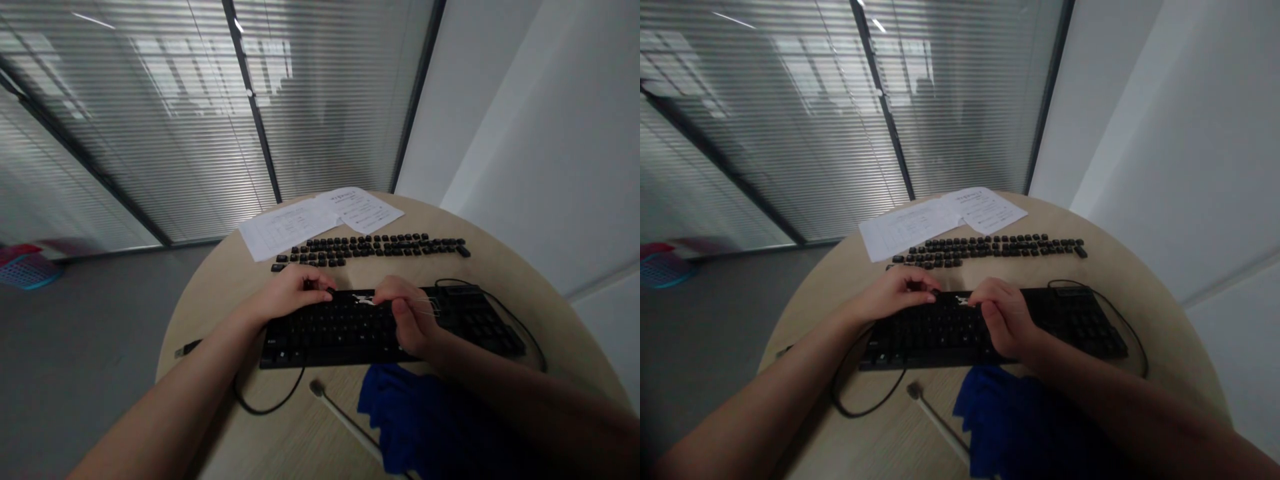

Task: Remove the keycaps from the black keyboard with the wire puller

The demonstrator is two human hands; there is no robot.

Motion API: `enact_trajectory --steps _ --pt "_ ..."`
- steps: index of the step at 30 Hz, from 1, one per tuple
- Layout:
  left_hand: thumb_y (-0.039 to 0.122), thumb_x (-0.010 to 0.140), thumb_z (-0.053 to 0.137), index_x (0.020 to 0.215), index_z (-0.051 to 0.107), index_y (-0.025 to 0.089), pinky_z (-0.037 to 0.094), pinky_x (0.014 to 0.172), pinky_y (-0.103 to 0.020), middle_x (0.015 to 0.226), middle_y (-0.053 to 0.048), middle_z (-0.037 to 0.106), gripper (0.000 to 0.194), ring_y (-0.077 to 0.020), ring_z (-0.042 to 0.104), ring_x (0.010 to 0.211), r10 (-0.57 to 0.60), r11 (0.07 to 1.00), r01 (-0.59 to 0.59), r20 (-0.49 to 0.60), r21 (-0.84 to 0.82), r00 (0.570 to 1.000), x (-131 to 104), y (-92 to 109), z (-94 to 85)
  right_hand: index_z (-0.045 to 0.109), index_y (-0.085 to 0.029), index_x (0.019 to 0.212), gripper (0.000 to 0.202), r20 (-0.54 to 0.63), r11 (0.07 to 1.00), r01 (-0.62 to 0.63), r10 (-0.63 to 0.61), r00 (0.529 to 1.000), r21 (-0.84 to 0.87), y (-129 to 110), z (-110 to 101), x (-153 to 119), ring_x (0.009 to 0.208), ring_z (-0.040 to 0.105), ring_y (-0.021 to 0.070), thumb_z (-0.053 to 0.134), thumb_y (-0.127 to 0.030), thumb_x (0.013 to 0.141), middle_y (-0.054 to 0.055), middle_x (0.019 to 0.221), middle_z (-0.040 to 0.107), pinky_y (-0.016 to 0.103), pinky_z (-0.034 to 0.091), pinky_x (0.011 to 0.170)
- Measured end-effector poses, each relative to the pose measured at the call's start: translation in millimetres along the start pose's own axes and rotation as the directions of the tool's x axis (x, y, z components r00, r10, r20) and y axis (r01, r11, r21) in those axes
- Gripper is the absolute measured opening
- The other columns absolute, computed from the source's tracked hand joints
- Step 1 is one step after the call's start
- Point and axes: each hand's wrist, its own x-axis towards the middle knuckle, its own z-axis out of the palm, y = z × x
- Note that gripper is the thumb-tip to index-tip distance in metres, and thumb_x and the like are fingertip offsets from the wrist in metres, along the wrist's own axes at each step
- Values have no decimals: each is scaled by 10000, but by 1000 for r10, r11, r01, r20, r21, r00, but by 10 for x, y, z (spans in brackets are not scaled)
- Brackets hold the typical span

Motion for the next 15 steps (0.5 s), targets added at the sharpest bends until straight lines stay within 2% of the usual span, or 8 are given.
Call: enact_trajectory --steps 2,4,8,12,15 --pt "347 863 752 1028 769 174 468 624 -268 750 -1 699 239 -142 620 681 9 999 -9 -27 -32 1000 0 24 12 649 -227 940 275 -50 994 19 -24 998 -107 -17 7 25 849 630 224 411 -228 1078 66 884 668 392 504 787" --pt "307 836 774 1015 737 177 453 626 -256 781 10 677 225 -127 592 691 26 996 -30 -51 -80 998 -1 65 38 649 -228 968 243 -52 984 0 -10 999 -181 -26 18 48 906 636 228 431 -170 1059 71 938 683 393 511 831" --pt "267 795 822 961 635 182 457 656 -253 895 5 679 264 -107 569 717 41 973 -59 -86 -224 995 -4 157 98 649 -228 1181 302 97 967 -5 30 995 -256 -11 45 60 862 664 204 424 -90 1034 64 972 723 341 525 776" --pt "246 785 843 964 563 196 450 685 -259 890 17 685 336 -106 583 740 56 934 -77 -71 -350 996 -10 220 150 675 -204 1253 268 237 938 30 57 970 -347 1 63 40 721 634 183 486 -188 1064 39 846 699 305 482 664" --pt "234 791 838 972 548 198 435 677 -260 880 21 696 345 -105 572 728 66 929 -70 -23 -364 998 -10 234 186 710 -194 1248 271 294 925 37 82 952 -379 -2 65 34 653 602 170 521 -296 1081 26 785 679 297 443 620"
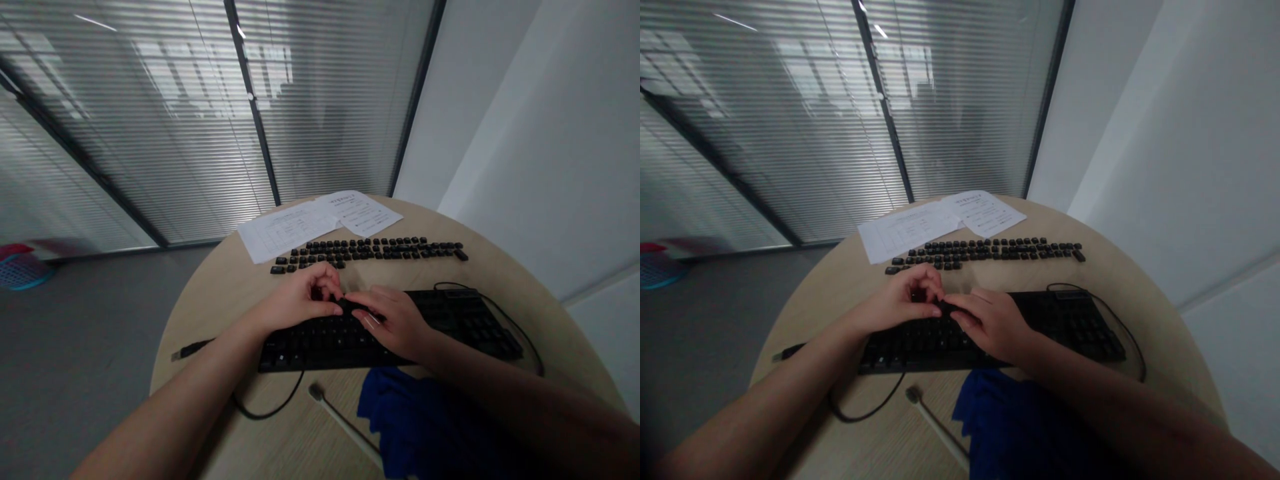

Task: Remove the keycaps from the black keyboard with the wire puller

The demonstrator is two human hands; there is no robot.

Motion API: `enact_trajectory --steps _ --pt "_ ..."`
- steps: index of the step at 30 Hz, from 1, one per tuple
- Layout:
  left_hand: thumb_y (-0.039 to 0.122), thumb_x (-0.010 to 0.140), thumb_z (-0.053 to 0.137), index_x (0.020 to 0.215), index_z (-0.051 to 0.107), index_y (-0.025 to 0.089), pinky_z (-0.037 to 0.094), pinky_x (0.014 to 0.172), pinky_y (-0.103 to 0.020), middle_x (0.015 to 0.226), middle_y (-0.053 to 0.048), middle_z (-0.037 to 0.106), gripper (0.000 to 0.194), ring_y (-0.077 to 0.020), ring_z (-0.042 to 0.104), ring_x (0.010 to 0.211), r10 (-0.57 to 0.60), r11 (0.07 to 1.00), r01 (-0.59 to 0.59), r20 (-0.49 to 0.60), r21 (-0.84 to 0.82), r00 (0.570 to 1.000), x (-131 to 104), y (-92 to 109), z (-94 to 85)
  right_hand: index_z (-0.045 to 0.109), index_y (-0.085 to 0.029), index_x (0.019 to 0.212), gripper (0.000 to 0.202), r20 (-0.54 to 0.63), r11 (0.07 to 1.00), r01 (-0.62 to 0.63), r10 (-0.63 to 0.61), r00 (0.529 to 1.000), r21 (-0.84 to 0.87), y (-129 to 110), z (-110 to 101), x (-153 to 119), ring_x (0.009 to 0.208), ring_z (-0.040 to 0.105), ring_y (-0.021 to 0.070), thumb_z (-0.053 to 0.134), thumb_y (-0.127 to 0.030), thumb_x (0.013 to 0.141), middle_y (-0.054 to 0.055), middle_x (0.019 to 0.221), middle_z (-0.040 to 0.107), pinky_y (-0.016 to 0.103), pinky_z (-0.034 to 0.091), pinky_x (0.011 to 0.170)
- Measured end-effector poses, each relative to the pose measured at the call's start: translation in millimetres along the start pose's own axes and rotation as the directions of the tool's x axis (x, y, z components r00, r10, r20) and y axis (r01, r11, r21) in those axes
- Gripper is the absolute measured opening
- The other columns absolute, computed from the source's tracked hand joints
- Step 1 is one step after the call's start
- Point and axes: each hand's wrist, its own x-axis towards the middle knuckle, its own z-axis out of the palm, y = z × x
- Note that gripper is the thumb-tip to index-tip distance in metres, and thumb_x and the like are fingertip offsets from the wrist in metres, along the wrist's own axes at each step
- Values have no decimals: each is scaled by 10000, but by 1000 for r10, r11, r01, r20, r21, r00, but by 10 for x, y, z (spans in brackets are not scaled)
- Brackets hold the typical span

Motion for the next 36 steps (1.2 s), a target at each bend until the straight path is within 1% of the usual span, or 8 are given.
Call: enact_trajectory --steps 4,14,17,20,22,27,31,36 --pt "243 802 812 987 545 203 436 675 -273 892 13 720 327 -120 574 731 -7 999 5 56 31 998 6 -28 28 747 -200 1203 291 84 999 -10 12 996 -31 1 -6 9 663 626 164 520 -346 1091 39 807 717 290 435 627" --pt "271 780 798 985 551 220 451 716 -302 909 2 734 326 -153 621 779 9 998 -15 92 64 996 10 -76 41 749 -189 1139 192 197 993 -74 91 976 -89 -1 -11 26 813 713 205 614 -274 1032 76 920 761 300 514 707" --pt "330 803 774 954 596 211 426 677 -298 881 -4 709 262 -160 606 751 21 966 -38 69 255 997 5 -81 -31 755 -213 1124 167 267 974 -147 190 945 -174 31 -113 78 861 725 224 647 -250 1003 76 962 769 319 534 750" --pt "357 876 697 825 659 199 400 691 -317 831 -23 676 170 -178 587 751 46 807 -56 31 587 998 14 -109 -152 764 -216 1095 151 301 931 -248 325 897 -266 168 -236 216 897 732 240 672 -240 978 75 978 783 351 546 811" --pt "325 890 667 767 684 198 411 727 -330 836 -43 692 178 -197 606 779 44 705 -53 32 707 999 29 -149 -225 772 -213 1080 147 323 904 -296 393 861 -310 311 -276 351 926 738 245 686 -241 964 75 990 793 363 548 844" --pt "173 843 629 818 739 209 430 714 -327 841 -49 732 118 -213 636 762 31 622 -51 40 781 999 44 -240 -284 786 -204 1096 176 396 839 -332 506 766 -431 635 -181 707 1003 751 259 703 -285 963 83 1052 816 361 543 887" --pt "138 810 660 858 749 219 432 687 -313 819 -39 734 129 -210 642 743 38 635 -50 34 771 999 18 -245 -279 796 -212 1105 186 403 826 -328 521 752 -458 743 -51 873 1008 758 263 697 -288 967 74 1069 826 350 544 875" --pt "172 839 685 867 754 214 432 681 -315 799 -41 720 86 -211 636 731 14 654 -34 33 756 999 4 -241 -290 801 -194 1132 226 403 820 -321 526 749 -474 795 75 895 1028 761 272 691 -310 973 94 1098 829 355 543 897"
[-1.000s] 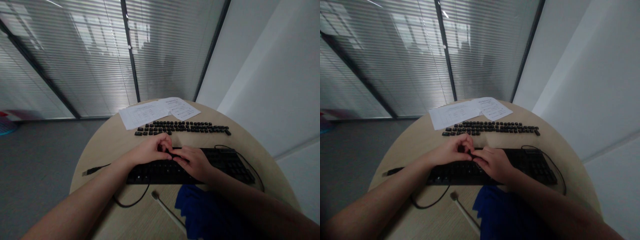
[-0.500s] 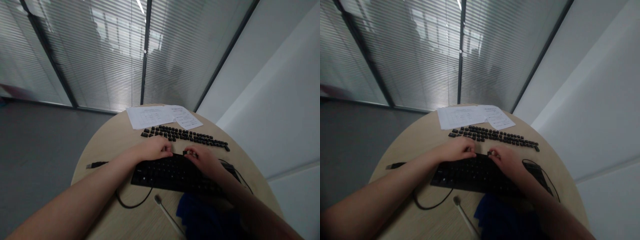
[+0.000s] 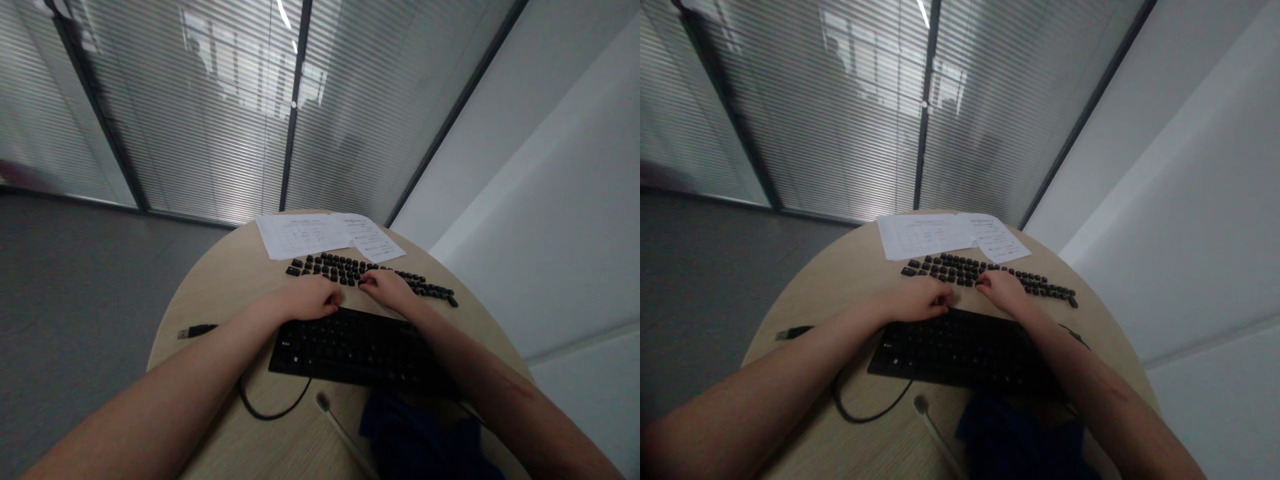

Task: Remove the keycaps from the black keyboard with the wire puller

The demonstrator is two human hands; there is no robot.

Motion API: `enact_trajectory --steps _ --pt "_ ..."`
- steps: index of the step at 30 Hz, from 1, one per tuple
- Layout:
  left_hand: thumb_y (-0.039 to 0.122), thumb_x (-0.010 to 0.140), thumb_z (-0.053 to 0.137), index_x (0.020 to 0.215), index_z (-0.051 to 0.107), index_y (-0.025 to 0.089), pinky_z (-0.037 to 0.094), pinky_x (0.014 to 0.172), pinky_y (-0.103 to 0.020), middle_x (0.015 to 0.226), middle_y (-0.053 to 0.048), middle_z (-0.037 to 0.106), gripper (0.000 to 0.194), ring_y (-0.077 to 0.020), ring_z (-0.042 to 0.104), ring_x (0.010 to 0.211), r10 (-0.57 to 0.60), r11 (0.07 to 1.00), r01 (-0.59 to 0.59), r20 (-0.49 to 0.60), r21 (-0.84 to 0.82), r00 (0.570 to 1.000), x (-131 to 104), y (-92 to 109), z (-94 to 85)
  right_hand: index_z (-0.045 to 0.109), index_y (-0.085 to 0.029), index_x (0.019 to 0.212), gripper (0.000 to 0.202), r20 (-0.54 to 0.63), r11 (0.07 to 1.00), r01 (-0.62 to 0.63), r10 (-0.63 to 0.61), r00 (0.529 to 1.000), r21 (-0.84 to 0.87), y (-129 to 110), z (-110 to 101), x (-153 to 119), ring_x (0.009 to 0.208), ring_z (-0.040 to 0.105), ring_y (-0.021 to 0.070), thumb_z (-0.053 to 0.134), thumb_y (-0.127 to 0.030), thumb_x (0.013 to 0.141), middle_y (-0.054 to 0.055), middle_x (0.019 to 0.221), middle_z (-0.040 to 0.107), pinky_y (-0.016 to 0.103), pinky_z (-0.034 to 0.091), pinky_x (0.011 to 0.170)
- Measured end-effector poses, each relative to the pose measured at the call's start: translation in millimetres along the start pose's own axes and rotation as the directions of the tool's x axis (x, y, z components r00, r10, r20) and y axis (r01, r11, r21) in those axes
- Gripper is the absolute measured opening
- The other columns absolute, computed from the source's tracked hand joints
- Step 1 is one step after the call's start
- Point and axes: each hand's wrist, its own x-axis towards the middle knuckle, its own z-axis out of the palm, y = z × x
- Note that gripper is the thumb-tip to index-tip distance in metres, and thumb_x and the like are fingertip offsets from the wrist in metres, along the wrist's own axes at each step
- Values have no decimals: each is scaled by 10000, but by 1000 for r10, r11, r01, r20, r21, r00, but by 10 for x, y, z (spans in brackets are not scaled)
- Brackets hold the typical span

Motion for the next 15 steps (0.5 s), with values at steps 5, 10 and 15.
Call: enact_trajectory --steps 5,10,15 --pt "201 847 680 884 763 221 440 702 -333 802 -49 720 93 -216 621 722 -20 1000 20 24 16 999 7 2 -5 800 -188 1174 263 -18 1000 9 -9 1000 7 18 82 15 1069 758 264 663 -325 995 101 1141 828 354 540 943" --pt "211 862 654 925 772 227 442 714 -328 848 -51 746 135 -222 647 765 -31 999 29 43 40 999 6 11 -11 805 -198 1172 271 -50 1000 4 -4 999 14 22 84 10 1052 762 270 682 -343 979 86 1119 835 357 544 920" --pt "215 861 668 943 785 229 438 713 -324 865 -51 758 144 -225 662 780 -30 1000 30 48 2 998 8 -5 -17 801 -233 1164 277 -120 999 -34 37 992 22 9 -17 -58 932 757 259 650 -387 990 66 1004 833 351 544 835"
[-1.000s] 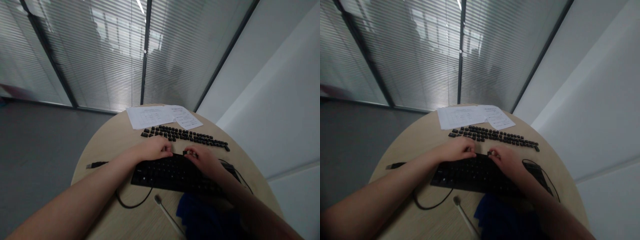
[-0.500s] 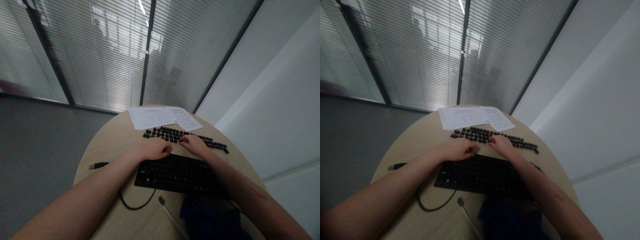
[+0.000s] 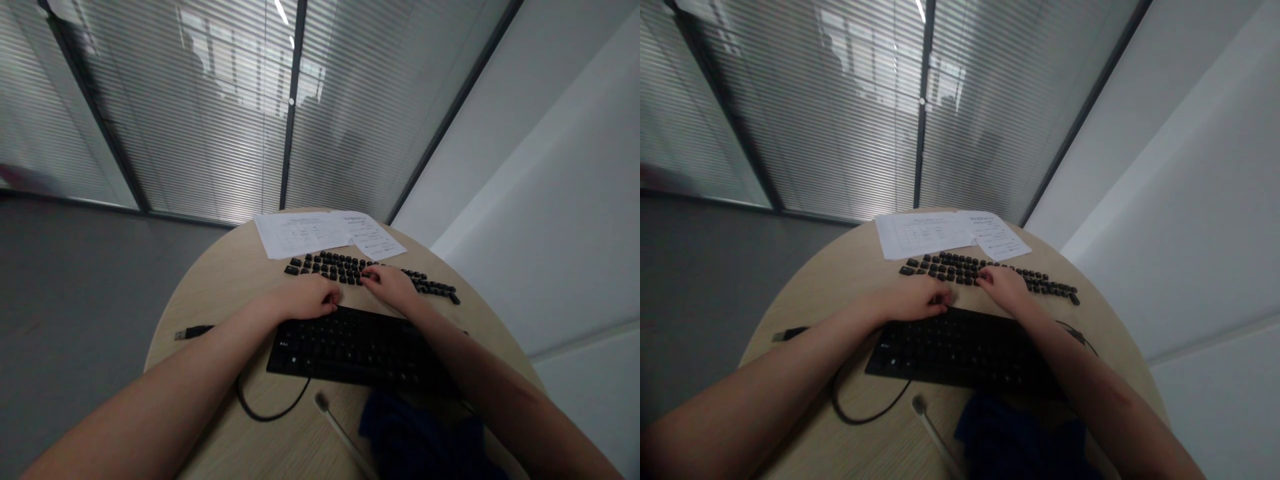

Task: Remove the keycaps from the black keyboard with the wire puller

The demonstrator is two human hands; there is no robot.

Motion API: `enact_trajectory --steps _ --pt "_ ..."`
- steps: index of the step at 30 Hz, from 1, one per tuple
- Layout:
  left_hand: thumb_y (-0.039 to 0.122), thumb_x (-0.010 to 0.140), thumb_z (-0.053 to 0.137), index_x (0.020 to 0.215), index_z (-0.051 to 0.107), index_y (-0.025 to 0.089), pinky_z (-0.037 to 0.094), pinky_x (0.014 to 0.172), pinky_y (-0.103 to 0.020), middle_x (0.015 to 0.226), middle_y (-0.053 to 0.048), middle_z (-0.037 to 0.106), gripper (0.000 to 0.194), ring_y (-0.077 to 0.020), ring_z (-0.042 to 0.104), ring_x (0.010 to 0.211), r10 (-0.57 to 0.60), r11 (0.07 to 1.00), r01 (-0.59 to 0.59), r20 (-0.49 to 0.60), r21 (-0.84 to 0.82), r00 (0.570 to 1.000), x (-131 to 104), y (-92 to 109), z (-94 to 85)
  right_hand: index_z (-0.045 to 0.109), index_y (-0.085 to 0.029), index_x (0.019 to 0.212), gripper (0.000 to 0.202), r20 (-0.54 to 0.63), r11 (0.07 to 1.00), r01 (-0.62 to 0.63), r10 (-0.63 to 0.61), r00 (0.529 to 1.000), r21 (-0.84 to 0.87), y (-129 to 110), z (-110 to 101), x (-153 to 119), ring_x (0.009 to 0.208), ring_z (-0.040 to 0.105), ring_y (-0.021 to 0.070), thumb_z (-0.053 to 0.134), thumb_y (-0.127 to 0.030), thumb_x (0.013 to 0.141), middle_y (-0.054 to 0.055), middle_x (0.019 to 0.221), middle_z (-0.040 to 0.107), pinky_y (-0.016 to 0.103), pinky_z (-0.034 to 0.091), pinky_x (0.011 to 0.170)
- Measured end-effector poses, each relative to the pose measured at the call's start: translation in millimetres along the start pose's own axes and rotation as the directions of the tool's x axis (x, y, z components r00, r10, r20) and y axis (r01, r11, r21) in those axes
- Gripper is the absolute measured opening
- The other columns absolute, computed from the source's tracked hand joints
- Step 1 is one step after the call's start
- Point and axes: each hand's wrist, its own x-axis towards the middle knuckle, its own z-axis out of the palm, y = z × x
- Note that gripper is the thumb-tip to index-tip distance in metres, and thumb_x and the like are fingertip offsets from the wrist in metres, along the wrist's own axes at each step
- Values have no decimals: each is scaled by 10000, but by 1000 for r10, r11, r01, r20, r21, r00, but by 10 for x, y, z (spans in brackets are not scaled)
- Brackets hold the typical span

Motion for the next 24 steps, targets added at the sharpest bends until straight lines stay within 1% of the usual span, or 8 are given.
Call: enact_trajectory --steps 4,7,10,12,14,16,20,24 --pt "227 855 692 916 784 231 450 723 -321 840 -39 755 111 -213 660 754 8 1000 -8 -2 -30 1000 7 -39 6 806 -218 1062 345 -91 999 1 3 996 52 63 -163 -166 956 747 279 515 -401 1052 103 1051 826 381 543 853" --pt "248 865 689 915 784 231 457 718 -314 825 -35 750 108 -203 658 747 22 1000 -22 -6 -7 1000 8 -72 20 799 -206 987 423 -220 965 64 -6 975 256 145 -286 -403 943 746 287 445 -421 1070 114 1008 817 413 557 891" --pt "275 889 666 924 785 229 457 718 -313 849 -46 758 132 -204 665 773 32 999 -32 -1 23 999 7 -102 37 793 -227 1008 521 -297 896 67 74 952 439 186 -380 -709 942 738 276 367 -515 1089 93 987 797 422 572 899" --pt "281 907 640 938 786 224 461 729 -317 884 -54 769 159 -207 670 795 34 999 -34 15 22 999 7 -121 47 790 -240 971 598 -304 861 22 156 940 508 169 -424 -910 892 726 268 313 -583 1087 79 914 767 407 580 822" --pt "295 923 619 945 787 218 461 729 -316 900 -57 773 186 -205 668 795 18 1000 -19 26 10 999 9 -135 54 773 -242 902 659 -217 798 -52 225 950 600 126 -456 -1075 702 678 239 277 -641 1074 52 738 692 359 548 626" --pt "324 936 605 945 788 211 456 721 -310 892 -55 770 215 -197 662 786 -3 1000 3 26 -1 1000 15 -143 58 746 -237 862 659 -82 715 -119 240 967 689 77 -480 -1183 564 607 208 287 -665 1062 20 610 606 323 481 509" --pt "347 948 590 931 783 201 449 721 -309 862 -49 760 243 -185 655 770 -16 1000 17 32 -25 999 33 -135 54 705 -222 905 467 112 594 -140 84 990 792 31 -488 -1238 574 634 178 477 -612 1024 -7 601 649 300 515 568" --pt "354 958 590 921 773 200 437 718 -316 853 -48 751 242 -187 645 760 -38 999 39 39 -33 999 38 -113 46 663 -213 1074 300 200 470 -111 -143 969 876 51 -415 -1223 676 702 172 658 -488 953 11 760 744 306 585 654"
